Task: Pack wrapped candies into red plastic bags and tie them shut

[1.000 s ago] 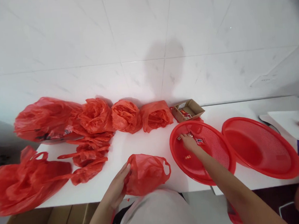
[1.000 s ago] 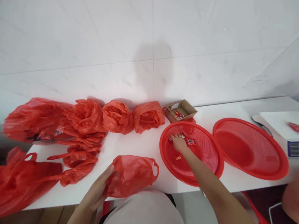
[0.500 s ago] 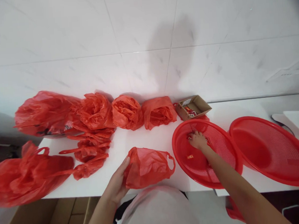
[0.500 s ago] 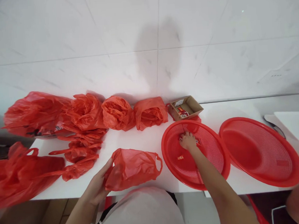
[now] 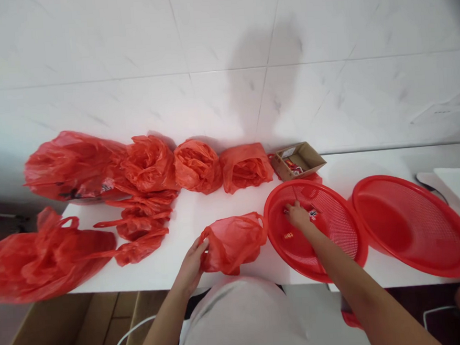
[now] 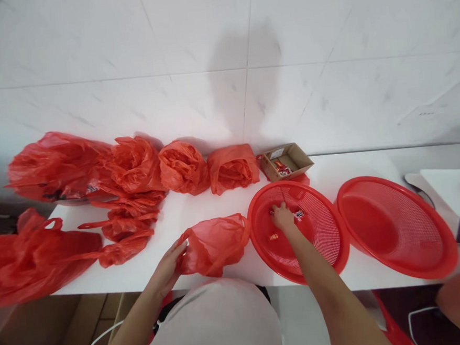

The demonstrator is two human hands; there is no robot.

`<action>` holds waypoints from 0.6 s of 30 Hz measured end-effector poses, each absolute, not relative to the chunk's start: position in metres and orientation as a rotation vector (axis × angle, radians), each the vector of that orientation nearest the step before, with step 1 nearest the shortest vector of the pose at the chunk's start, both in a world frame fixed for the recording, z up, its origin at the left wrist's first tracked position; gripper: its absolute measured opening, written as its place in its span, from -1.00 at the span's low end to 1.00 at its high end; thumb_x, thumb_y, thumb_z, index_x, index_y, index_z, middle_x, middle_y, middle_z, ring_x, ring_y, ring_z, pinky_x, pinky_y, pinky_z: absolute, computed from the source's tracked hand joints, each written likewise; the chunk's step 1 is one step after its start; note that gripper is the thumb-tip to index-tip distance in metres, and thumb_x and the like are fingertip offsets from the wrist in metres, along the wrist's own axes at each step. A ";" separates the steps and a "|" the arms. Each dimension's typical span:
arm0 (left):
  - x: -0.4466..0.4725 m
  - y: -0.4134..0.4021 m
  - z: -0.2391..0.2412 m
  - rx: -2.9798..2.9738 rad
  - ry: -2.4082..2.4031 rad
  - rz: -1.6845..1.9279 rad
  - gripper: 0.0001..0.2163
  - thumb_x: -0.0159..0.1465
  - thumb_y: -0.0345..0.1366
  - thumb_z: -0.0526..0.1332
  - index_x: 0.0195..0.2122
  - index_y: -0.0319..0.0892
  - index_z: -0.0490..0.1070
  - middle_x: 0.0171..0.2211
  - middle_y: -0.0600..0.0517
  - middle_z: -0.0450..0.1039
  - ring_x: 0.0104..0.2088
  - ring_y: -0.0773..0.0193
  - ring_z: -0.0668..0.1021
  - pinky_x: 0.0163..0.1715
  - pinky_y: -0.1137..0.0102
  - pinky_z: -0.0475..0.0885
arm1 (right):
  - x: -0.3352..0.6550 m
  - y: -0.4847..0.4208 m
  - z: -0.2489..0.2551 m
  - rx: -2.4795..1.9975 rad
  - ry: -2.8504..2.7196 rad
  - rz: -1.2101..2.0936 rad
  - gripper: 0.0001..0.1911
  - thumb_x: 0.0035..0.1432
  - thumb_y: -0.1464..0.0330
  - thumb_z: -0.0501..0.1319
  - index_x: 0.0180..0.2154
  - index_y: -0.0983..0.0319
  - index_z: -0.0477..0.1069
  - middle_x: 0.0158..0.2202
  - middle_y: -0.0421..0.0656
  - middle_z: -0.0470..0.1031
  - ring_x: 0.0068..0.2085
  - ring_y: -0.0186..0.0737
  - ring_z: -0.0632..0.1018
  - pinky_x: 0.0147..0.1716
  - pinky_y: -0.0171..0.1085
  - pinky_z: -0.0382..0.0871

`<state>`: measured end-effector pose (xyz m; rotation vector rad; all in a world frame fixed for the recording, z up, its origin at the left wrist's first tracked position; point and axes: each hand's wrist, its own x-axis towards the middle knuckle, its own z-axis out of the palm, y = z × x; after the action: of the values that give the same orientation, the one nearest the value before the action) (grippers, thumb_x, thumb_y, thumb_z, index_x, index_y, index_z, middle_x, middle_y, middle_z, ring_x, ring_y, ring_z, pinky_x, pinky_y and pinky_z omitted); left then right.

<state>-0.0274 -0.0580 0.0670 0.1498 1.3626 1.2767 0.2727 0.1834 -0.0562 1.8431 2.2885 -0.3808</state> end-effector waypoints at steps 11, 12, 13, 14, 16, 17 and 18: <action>-0.019 -0.071 0.074 0.253 1.335 1.293 -0.47 0.08 -0.19 0.38 0.08 -0.20 0.36 -0.04 -0.16 0.51 -0.13 0.13 0.57 -0.11 0.29 0.42 | 0.251 0.166 0.007 2.299 2.396 -0.851 -0.63 0.27 0.19 -0.03 -0.04 0.27 0.30 -0.12 0.03 0.44 -0.16 -0.11 0.51 -0.23 -0.22 0.38; -0.018 -0.071 0.074 0.251 1.330 1.293 -0.46 0.08 -0.20 0.38 0.08 -0.20 0.36 -0.04 -0.16 0.51 -0.11 0.11 0.57 -0.10 0.29 0.42 | 0.240 0.157 0.015 2.295 2.412 -1.135 -0.62 0.26 0.15 -0.03 -0.05 0.25 0.29 -0.14 -0.01 0.46 -0.18 -0.14 0.51 -0.25 -0.24 0.40; -0.018 -0.071 0.073 0.250 1.328 1.294 -0.46 0.07 -0.21 0.38 0.08 -0.20 0.37 -0.04 -0.16 0.51 -0.10 0.09 0.56 -0.09 0.28 0.41 | 0.227 0.146 0.022 2.237 2.391 -1.510 -0.62 0.23 0.12 0.02 -0.06 0.24 0.29 -0.16 -0.05 0.47 -0.21 -0.17 0.52 -0.27 -0.26 0.42; -0.017 -0.070 0.072 0.251 1.327 1.298 -0.47 0.07 -0.21 0.39 0.07 -0.20 0.37 -0.04 -0.16 0.51 -0.09 0.09 0.56 -0.09 0.28 0.41 | 0.212 0.133 0.029 2.111 2.298 -1.953 -0.61 0.18 0.10 0.09 -0.09 0.24 0.30 -0.18 -0.06 0.49 -0.24 -0.19 0.53 -0.29 -0.26 0.43; -0.017 -0.069 0.070 0.252 1.317 1.321 -0.48 0.05 -0.23 0.39 0.06 -0.20 0.39 -0.03 -0.16 0.52 -0.08 0.08 0.56 -0.08 0.28 0.41 | 0.182 0.107 0.037 1.724 2.073 -2.463 -0.63 0.08 0.12 0.20 -0.17 0.24 0.35 -0.26 -0.10 0.51 -0.31 -0.22 0.53 -0.30 -0.25 0.43; -0.017 -0.068 0.070 0.252 1.307 1.336 -0.47 0.04 -0.24 0.40 0.06 -0.20 0.39 -0.03 -0.16 0.51 -0.07 0.07 0.56 -0.07 0.28 0.41 | 0.168 0.095 0.038 1.558 2.000 -2.521 -0.66 0.06 0.14 0.22 -0.21 0.24 0.37 -0.30 -0.12 0.52 -0.33 -0.22 0.53 -0.30 -0.24 0.43; -0.017 -0.068 0.070 0.250 1.298 1.349 -0.46 0.03 -0.25 0.40 0.07 -0.20 0.39 -0.03 -0.16 0.52 -0.08 0.07 0.56 -0.06 0.27 0.41 | 0.157 0.084 0.038 1.427 1.966 -2.514 -0.70 0.04 0.18 0.23 -0.25 0.24 0.39 -0.33 -0.13 0.53 -0.33 -0.22 0.53 -0.29 -0.24 0.43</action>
<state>-0.0171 -0.0682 0.0696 0.2503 1.2984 1.3492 0.1568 0.0844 0.0384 1.4266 1.9660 -2.5135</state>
